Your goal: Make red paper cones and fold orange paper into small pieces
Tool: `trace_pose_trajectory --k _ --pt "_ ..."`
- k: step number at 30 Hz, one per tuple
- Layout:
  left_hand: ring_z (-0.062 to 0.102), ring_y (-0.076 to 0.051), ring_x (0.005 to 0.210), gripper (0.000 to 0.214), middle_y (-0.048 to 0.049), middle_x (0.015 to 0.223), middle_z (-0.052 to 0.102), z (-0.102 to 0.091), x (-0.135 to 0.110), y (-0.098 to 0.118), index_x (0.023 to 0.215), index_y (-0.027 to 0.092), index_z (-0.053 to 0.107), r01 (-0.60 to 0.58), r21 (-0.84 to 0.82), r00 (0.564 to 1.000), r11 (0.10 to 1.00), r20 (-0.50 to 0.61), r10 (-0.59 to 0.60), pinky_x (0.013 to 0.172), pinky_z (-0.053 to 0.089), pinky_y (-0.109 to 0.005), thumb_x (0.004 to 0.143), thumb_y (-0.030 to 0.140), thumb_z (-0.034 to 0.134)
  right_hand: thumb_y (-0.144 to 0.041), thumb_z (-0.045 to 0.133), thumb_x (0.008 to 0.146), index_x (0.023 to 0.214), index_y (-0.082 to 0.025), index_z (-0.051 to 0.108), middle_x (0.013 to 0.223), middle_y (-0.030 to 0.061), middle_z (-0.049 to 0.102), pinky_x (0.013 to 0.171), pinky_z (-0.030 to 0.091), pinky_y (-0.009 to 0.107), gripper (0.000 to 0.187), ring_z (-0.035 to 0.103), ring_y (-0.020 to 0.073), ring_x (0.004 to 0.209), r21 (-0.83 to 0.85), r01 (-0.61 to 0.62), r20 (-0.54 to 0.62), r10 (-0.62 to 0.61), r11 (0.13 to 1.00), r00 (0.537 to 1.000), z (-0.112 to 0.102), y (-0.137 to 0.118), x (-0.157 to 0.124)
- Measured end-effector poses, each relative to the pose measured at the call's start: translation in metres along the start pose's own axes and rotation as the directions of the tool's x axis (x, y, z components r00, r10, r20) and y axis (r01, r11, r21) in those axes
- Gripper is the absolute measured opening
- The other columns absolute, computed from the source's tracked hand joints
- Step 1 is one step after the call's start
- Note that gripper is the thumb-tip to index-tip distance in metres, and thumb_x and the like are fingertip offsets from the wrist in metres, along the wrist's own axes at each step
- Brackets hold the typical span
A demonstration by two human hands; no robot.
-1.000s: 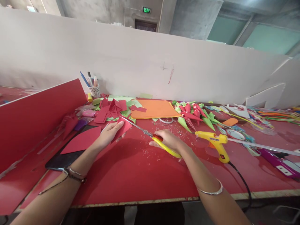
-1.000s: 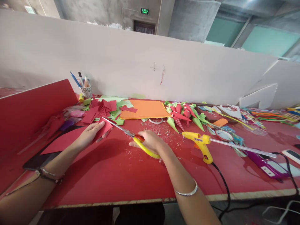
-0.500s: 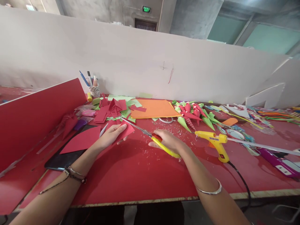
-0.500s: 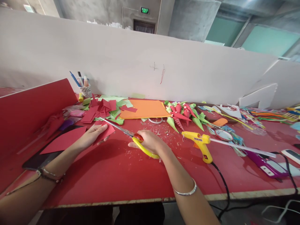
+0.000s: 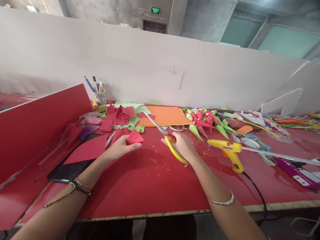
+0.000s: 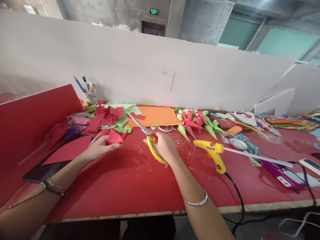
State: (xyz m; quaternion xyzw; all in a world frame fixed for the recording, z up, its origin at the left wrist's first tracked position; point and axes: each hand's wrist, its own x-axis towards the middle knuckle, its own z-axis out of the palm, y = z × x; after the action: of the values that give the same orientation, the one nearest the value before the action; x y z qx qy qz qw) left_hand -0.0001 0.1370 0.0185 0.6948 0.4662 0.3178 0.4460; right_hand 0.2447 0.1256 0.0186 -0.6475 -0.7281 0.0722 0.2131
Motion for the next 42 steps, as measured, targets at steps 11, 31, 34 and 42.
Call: trace_pose_trajectory --k 11,31,34,42 --pt "0.031 -0.006 0.044 0.031 0.0073 0.048 0.036 -0.004 0.008 -0.015 0.054 0.017 0.039 -0.047 -0.042 0.973 0.998 -0.226 0.036 0.043 0.023 -0.019 0.061 0.033 0.066 -0.042 0.052 0.077 0.083 -0.015 0.06 0.093 0.0122 0.059 0.063 0.041 0.028 0.029 0.056 0.0235 0.088 -0.36 -0.11 -0.011 0.114 0.926 0.993 0.006 0.017 0.005" --pt "0.026 -0.002 0.037 0.028 0.0091 0.047 0.031 -0.012 0.016 -0.008 0.057 0.017 0.035 -0.208 -0.628 0.921 0.75 -0.383 -0.066 0.038 0.023 -0.016 0.07 0.034 0.054 -0.015 0.041 0.084 0.099 -0.024 0.06 0.087 0.0025 0.059 0.064 0.035 0.024 0.026 0.054 0.0172 0.079 -0.151 0.565 0.144 -0.547 0.811 0.825 0.061 -0.066 0.068" --pt "0.027 -0.002 0.037 0.031 0.0086 0.047 0.031 -0.009 0.017 -0.009 0.055 0.018 0.033 -0.221 -0.622 0.919 0.751 -0.392 -0.054 0.038 0.024 -0.017 0.069 0.034 0.055 -0.019 0.043 0.085 0.092 -0.022 0.06 0.09 0.002 0.059 0.061 0.035 0.023 0.019 0.055 0.0149 0.076 -0.091 0.55 0.095 -0.542 0.83 0.835 0.057 -0.07 0.079" --pt "0.031 -0.004 0.04 0.031 0.0072 0.049 0.035 -0.001 0.017 -0.016 0.055 0.018 0.036 -0.195 -0.498 0.948 0.845 -0.318 0.031 0.041 0.025 -0.019 0.071 0.037 0.054 -0.012 0.036 0.084 0.121 -0.016 0.042 0.109 0.0106 0.055 0.077 0.04 0.028 0.038 0.051 0.0193 0.099 0.056 0.378 -0.097 -0.372 0.924 0.923 0.055 -0.109 0.138"
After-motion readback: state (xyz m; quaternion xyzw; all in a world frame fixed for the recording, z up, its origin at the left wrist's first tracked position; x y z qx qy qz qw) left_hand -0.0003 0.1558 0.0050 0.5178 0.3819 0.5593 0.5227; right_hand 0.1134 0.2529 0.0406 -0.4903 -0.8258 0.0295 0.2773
